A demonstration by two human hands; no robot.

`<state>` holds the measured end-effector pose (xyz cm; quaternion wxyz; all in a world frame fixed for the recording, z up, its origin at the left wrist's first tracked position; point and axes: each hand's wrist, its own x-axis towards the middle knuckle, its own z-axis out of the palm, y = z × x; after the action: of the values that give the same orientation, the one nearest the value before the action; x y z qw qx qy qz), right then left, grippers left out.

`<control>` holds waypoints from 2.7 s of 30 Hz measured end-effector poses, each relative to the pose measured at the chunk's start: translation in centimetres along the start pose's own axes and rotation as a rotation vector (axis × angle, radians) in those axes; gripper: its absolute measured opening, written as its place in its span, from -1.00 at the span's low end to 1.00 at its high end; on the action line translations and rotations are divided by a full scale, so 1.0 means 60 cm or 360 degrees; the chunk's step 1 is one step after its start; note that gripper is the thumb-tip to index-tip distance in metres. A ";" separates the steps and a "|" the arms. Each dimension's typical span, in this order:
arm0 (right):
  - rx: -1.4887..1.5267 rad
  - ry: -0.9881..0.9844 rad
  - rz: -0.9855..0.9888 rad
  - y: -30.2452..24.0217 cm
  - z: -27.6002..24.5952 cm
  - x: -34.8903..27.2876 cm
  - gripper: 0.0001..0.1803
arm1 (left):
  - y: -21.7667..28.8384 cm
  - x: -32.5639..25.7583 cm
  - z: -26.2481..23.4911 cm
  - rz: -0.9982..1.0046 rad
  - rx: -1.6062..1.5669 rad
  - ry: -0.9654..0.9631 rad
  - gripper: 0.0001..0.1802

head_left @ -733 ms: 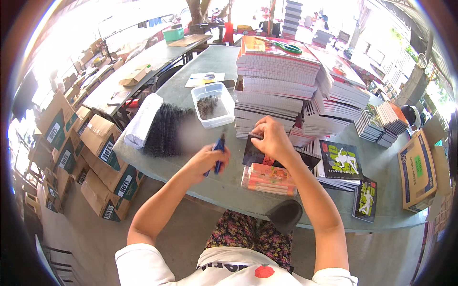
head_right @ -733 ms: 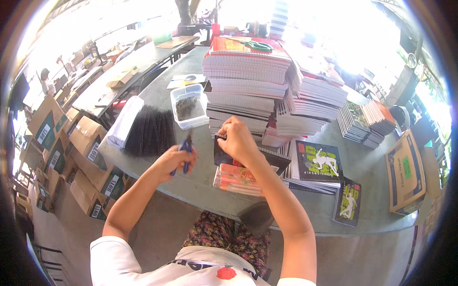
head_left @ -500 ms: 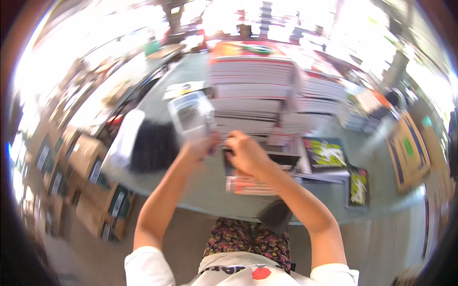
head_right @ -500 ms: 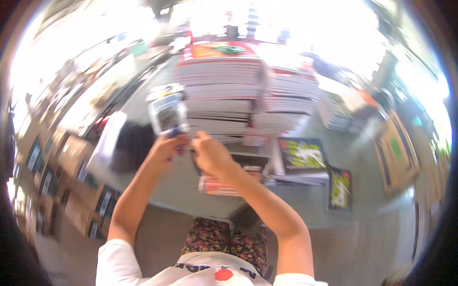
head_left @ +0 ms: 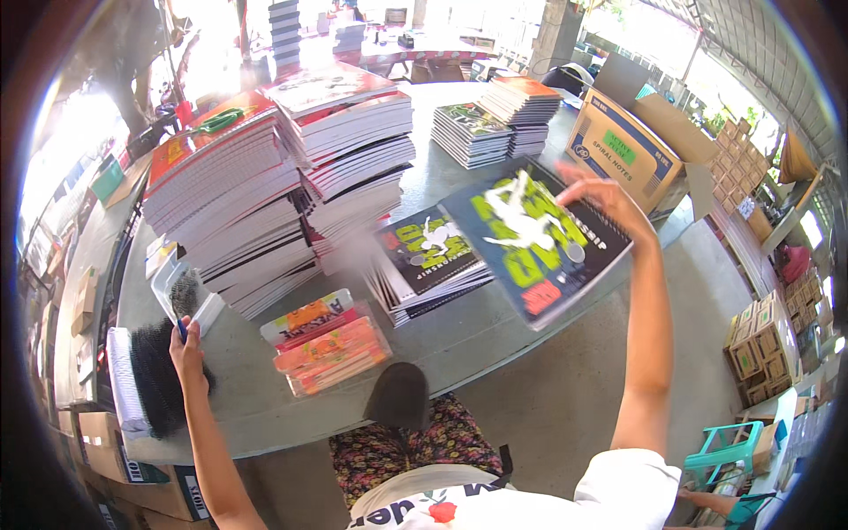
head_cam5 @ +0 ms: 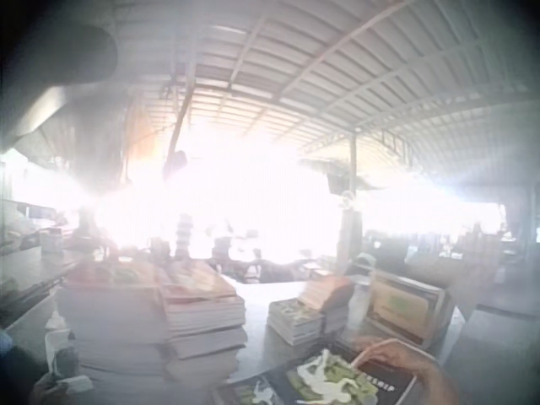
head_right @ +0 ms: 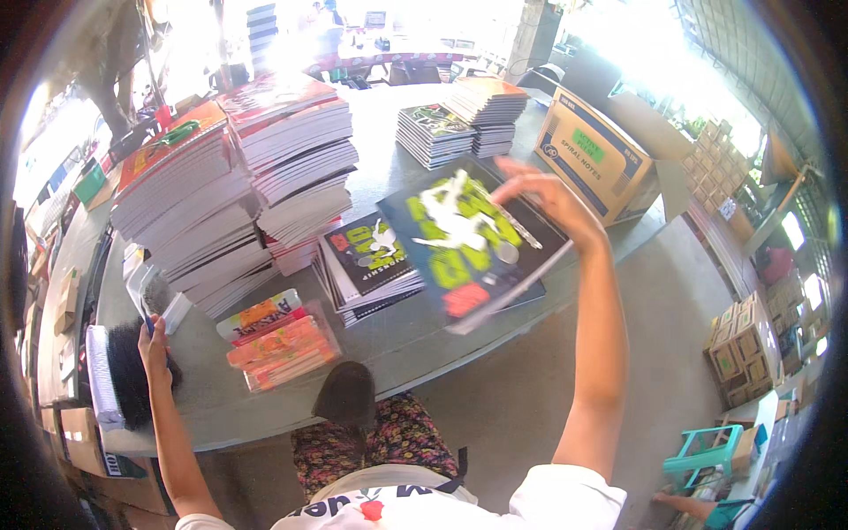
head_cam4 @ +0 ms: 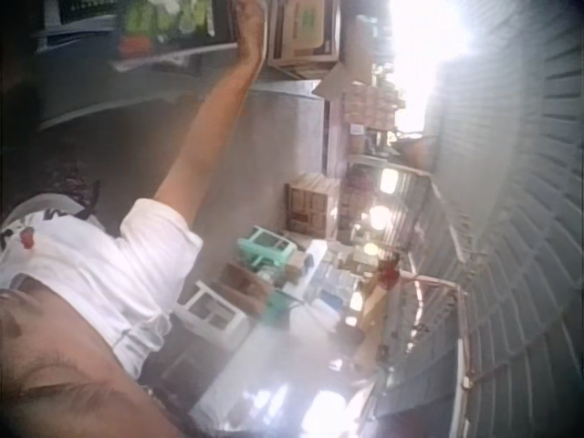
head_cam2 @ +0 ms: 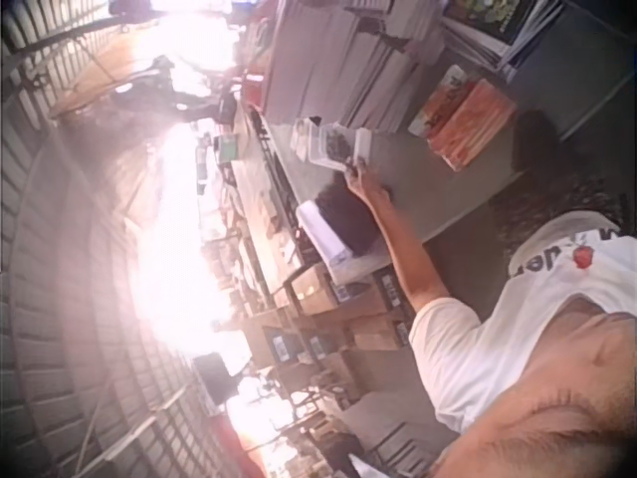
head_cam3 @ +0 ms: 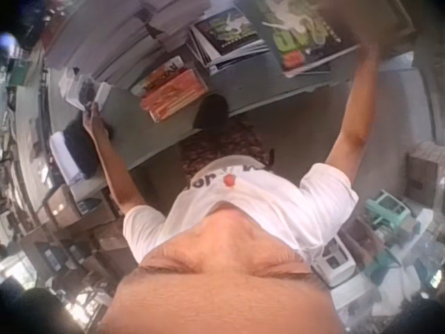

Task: The person binds notebooks by threading a spiral coil through pre-punched holes and using nippers to trim the end of the coil.

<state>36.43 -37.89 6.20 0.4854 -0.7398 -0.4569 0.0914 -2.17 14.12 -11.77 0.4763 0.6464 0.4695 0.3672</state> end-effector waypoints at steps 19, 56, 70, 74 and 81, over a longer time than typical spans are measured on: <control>-0.0912 0.0982 0.0815 0.456 0.048 -0.132 -0.73 | -0.144 -0.145 0.048 0.0613 0.1647 0.0385 -0.43; -0.1069 -0.0410 -0.0575 0.079 0.351 0.051 -0.58 | 0.097 -0.230 0.114 0.1615 0.0673 -0.0003 -0.63; -0.1111 0.0597 -0.1469 -0.166 0.342 0.080 -0.43 | 0.260 -0.224 0.179 0.1125 -0.0330 -0.0712 -0.66; 0.0394 0.0494 -0.0423 -0.048 0.394 0.092 -0.16 | 0.217 -0.178 0.124 0.0734 -0.0620 -0.0757 -0.63; 0.1074 0.0147 -0.0118 0.037 0.511 0.088 -0.03 | 0.063 -0.159 0.112 0.0566 -0.0742 -0.0737 -0.46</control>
<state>22.98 -14.61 -9.67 0.7259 -0.5239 -0.4050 0.1861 2.25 2.76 -10.26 0.6330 0.6580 0.1336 0.3853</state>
